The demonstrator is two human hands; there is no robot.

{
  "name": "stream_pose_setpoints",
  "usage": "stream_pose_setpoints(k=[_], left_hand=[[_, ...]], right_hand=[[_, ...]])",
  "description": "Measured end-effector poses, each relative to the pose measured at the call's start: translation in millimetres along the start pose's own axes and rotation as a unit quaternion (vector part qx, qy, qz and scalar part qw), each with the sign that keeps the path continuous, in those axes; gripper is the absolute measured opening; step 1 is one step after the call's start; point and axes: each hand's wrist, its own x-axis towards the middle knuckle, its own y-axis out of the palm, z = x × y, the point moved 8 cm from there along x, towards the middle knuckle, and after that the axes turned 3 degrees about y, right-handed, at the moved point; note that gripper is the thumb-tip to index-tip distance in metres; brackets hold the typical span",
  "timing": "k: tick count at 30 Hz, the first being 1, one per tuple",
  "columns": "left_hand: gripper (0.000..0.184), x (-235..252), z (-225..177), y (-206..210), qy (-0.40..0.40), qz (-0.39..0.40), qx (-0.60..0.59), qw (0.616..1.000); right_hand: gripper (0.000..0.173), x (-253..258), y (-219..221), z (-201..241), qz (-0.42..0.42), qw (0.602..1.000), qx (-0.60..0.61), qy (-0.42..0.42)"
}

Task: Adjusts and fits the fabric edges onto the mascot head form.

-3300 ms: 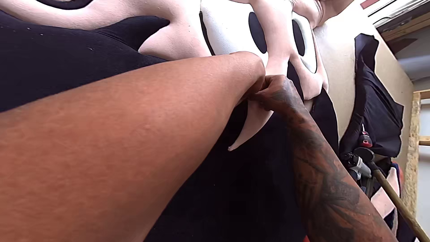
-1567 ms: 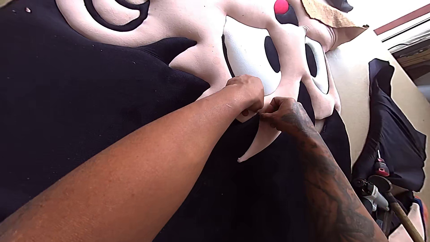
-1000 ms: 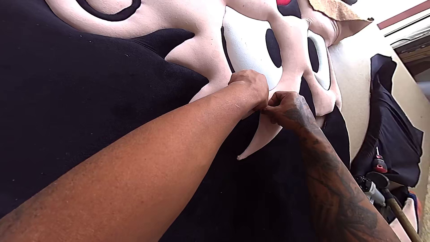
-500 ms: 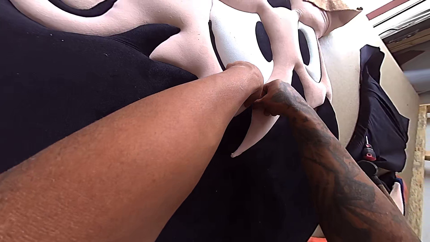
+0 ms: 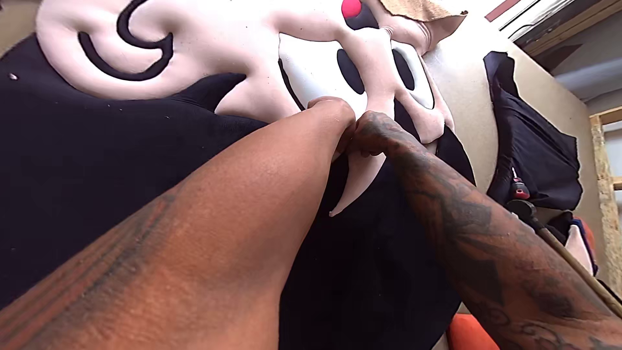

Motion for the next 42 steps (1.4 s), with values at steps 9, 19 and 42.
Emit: stream_pose_setpoints(k=[9, 19, 42], left_hand=[[0.022, -11.8, 9.9, 4.7, -0.046, -0.007, -0.113, 0.992], [0.021, -8.8, 14.4, 8.7, -0.072, 0.000, -0.127, 0.989], [0.020, -54.5, 24.2, 9.3, 0.041, -0.041, -0.264, 0.963]], right_hand=[[0.026, 0.5, -1.1, 3.1, -0.001, 1.000, -0.001, -0.009], [0.023, 8.9, 7.9, -10.3, 0.021, 0.989, 0.127, -0.074], [0.024, 5.0, 6.4, 1.8, -0.002, 0.995, 0.037, -0.087]])
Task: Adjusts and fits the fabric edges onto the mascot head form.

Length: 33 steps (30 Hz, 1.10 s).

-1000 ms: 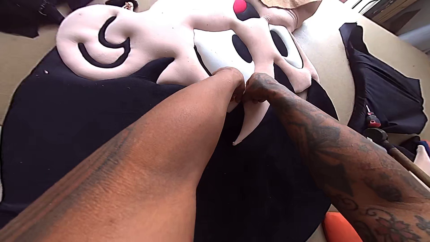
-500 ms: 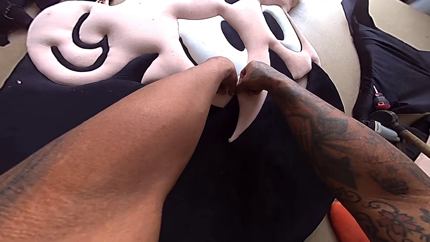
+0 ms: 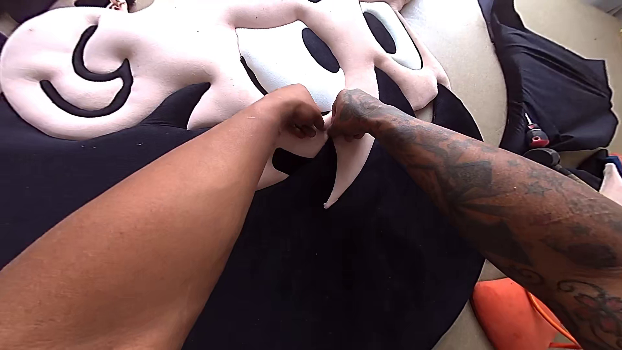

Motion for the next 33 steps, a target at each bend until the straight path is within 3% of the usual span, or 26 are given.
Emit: stream_pose_setpoints(k=[6, 8, 13, 17, 20, 25, 28, 31, 33], left_hand=[[0.027, -11.7, -22.2, 2.5, 0.001, -0.026, 0.225, 0.974], [0.030, -7.3, -26.1, 2.8, -0.012, -0.021, 0.243, 0.970], [0.025, 68.4, 1.1, 10.7, -0.038, -0.009, 0.183, 0.982], [0.024, 67.2, -15.5, 13.9, -0.015, 0.019, 0.242, 0.970], [0.034, 67.6, -23.2, 12.1, -0.001, 0.015, 0.336, 0.942], [0.036, 75.7, -24.5, 12.8, 0.023, 0.020, 0.365, 0.931], [0.032, 58.2, -27.5, 11.1, 0.023, 0.017, 0.349, 0.937], [0.027, -1.7, -43.0, -1.7, 0.027, 0.013, 0.297, 0.955], [0.029, 3.2, -41.1, 0.7, 0.014, 0.045, 0.301, 0.952]], right_hand=[[0.023, -0.1, -0.5, 3.9, 0.004, 1.000, -0.013, 0.006], [0.023, -0.8, -0.5, 1.8, -0.006, 1.000, -0.005, 0.011], [0.028, -1.4, 3.5, -2.2, -0.037, 0.999, 0.002, 0.019], [0.028, -5.4, 0.2, -6.3, -0.067, 0.997, 0.006, 0.031], [0.025, -13.0, -0.3, -11.6, -0.102, 0.993, 0.031, 0.052], [0.028, -24.0, 2.5, -16.2, -0.132, 0.989, 0.030, 0.063], [0.025, -35.2, 7.1, -14.0, -0.145, 0.987, 0.029, 0.065], [0.022, -38.5, 11.1, -22.0, -0.125, 0.989, 0.058, 0.053], [0.022, -34.9, 12.3, -27.7, -0.120, 0.987, 0.106, 0.027]])
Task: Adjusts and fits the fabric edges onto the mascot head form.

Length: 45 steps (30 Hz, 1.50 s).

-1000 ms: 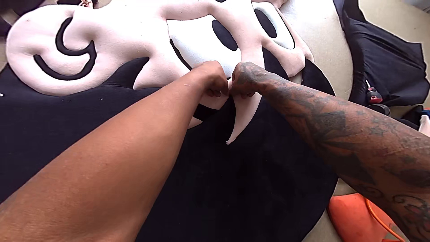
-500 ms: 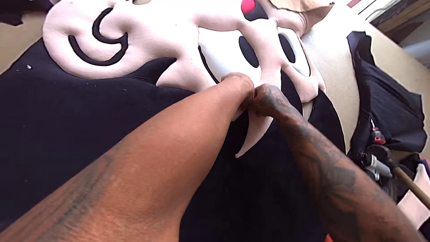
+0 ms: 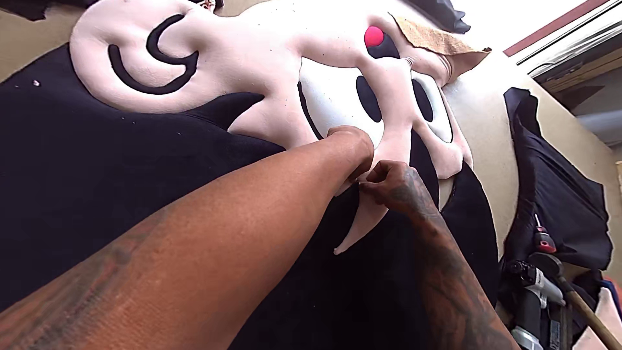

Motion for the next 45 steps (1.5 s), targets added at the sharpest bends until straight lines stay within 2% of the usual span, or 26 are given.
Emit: stream_pose_setpoints(k=[3, 4, 6, 7, 9, 11, 12, 14, 17, 20, 22, 26, 32, 38, 41, 45], left_hand=[[0.036, 52.2, 9.8, 13.4, -0.036, 0.111, 0.038, 0.992], [0.034, 43.8, 8.0, 11.5, -0.029, 0.101, 0.028, 0.994], [0.028, 4.4, 1.1, 2.9, 0.003, 0.030, -0.007, 1.000], [0.027, 3.0, 1.3, 3.5, 0.012, 0.006, -0.012, 1.000], [0.030, 47.5, 13.9, 15.1, 0.022, -0.022, -0.013, 0.999], [0.029, 85.8, 22.4, 28.0, 0.004, 0.017, -0.021, 1.000], [0.028, 94.2, 23.2, 31.1, -0.001, 0.023, -0.025, 0.999], [0.029, 102.0, 23.6, 31.8, -0.003, 0.022, -0.035, 0.999], [0.029, 108.6, 27.3, 32.8, 0.006, 0.015, -0.057, 0.998], [0.028, 111.8, 26.4, 34.0, 0.015, 0.007, -0.067, 0.998], [0.028, 110.1, 26.6, 32.9, 0.021, 0.000, -0.076, 0.997], [0.028, 107.9, 28.2, 33.4, 0.022, -0.014, -0.086, 0.996], [0.029, 109.6, 26.9, 35.5, 0.027, -0.007, -0.070, 0.997], [0.031, 112.4, 23.2, 30.7, 0.056, -0.052, -0.033, 0.997], [0.033, 116.8, 19.4, 28.9, 0.084, -0.082, -0.019, 0.993], [0.035, 117.5, 18.7, 28.1, 0.079, -0.105, -0.008, 0.991]], right_hand=[[0.023, 4.6, -5.1, 6.3, -0.081, 0.997, 0.004, -0.011], [0.023, 3.9, -5.5, 9.4, -0.097, 0.995, -0.012, -0.008], [0.022, 0.7, -4.0, 13.2, -0.105, 0.994, -0.042, 0.004], [0.022, -1.9, -2.6, 13.6, -0.106, 0.993, -0.053, 0.009], [0.022, -7.2, 0.7, 13.4, -0.112, 0.992, -0.063, 0.009], [0.019, -17.3, 3.2, 9.7, -0.123, 0.991, -0.051, -0.015], [0.014, -27.5, 5.1, 7.9, -0.128, 0.990, -0.036, -0.053], [0.007, -60.6, 13.5, 8.2, -0.114, 0.976, 0.013, -0.185], [0.016, -111.7, 37.8, 11.9, -0.058, 0.934, 0.029, -0.352], [0.018, -134.3, 50.8, 17.1, -0.050, 0.894, -0.011, -0.445], [0.019, -136.1, 54.9, 20.2, -0.050, 0.877, -0.041, -0.477], [0.017, -134.9, 57.1, 28.6, -0.026, 0.857, -0.085, -0.508], [0.020, -133.3, 65.0, 44.6, 0.055, 0.821, -0.182, -0.539], [0.018, -137.2, 71.0, 63.1, 0.057, 0.793, -0.234, -0.560], [0.018, -138.2, 72.7, 68.6, 0.063, 0.788, -0.245, -0.561], [0.019, -130.0, 72.7, 69.9, 0.083, 0.802, -0.229, -0.545]])
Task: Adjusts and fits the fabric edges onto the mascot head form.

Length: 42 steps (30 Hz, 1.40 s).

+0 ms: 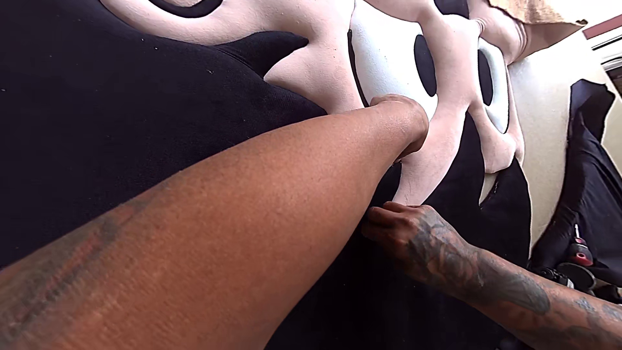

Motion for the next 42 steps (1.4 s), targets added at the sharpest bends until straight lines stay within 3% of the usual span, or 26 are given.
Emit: stream_pose_setpoints(k=[3, 6, 9, 11, 15, 18, 21, 25, 29, 35, 38, 42], left_hand=[[0.033, -6.7, -1.0, -3.1, -0.008, 0.007, 0.000, 1.000], [0.028, -16.2, -0.8, -2.2, -0.033, 0.059, -0.022, 0.997], [0.026, -48.4, -7.8, -15.5, -0.062, 0.060, -0.063, 0.994], [0.026, -97.6, -24.9, -39.2, -0.080, 0.052, -0.051, 0.994], [0.029, -123.5, -31.2, -50.2, -0.113, 0.040, -0.027, 0.992], [0.029, -120.0, -35.1, -50.4, -0.129, 0.052, -0.017, 0.990], [0.028, -115.6, -41.3, -54.6, -0.137, 0.066, 0.018, 0.988], [0.029, -121.4, -41.3, -52.3, -0.159, 0.068, 0.013, 0.985], [0.033, -130.3, -36.7, -46.0, -0.186, 0.059, -0.011, 0.981], [0.034, -136.1, -30.2, -40.9, -0.205, 0.049, -0.056, 0.976], [0.037, -133.6, -24.6, -38.1, -0.200, 0.055, -0.067, 0.976], [0.036, -129.3, -19.5, -34.9, -0.190, 0.058, -0.099, 0.975]], right_hand=[[0.019, 4.6, -2.2, -17.3, 0.011, 0.998, 0.047, 0.035], [0.007, -0.4, -2.1, -27.5, -0.025, 0.991, 0.083, 0.105], [0.052, -11.3, -6.0, -47.8, -0.074, 0.959, 0.101, 0.252], [0.062, -29.9, -12.7, -52.4, -0.133, 0.934, 0.115, 0.312], [0.050, -125.2, -21.0, -24.0, -0.302, 0.846, 0.222, 0.380], [0.040, -210.0, -0.2, 4.4, -0.320, 0.813, 0.165, 0.457], [0.039, -249.1, 19.6, 21.2, -0.325, 0.790, 0.150, 0.498], [0.033, -224.4, 16.3, -0.1, -0.361, 0.788, 0.147, 0.476], [0.024, -157.6, -12.5, -63.0, -0.409, 0.783, 0.131, 0.450], [0.046, -72.1, -24.5, -143.1, -0.419, 0.768, 0.105, 0.472], [0.051, -56.3, -12.8, -153.8, -0.402, 0.779, 0.102, 0.471], [0.042, -63.1, -8.1, -160.2, -0.410, 0.774, 0.169, 0.452]])
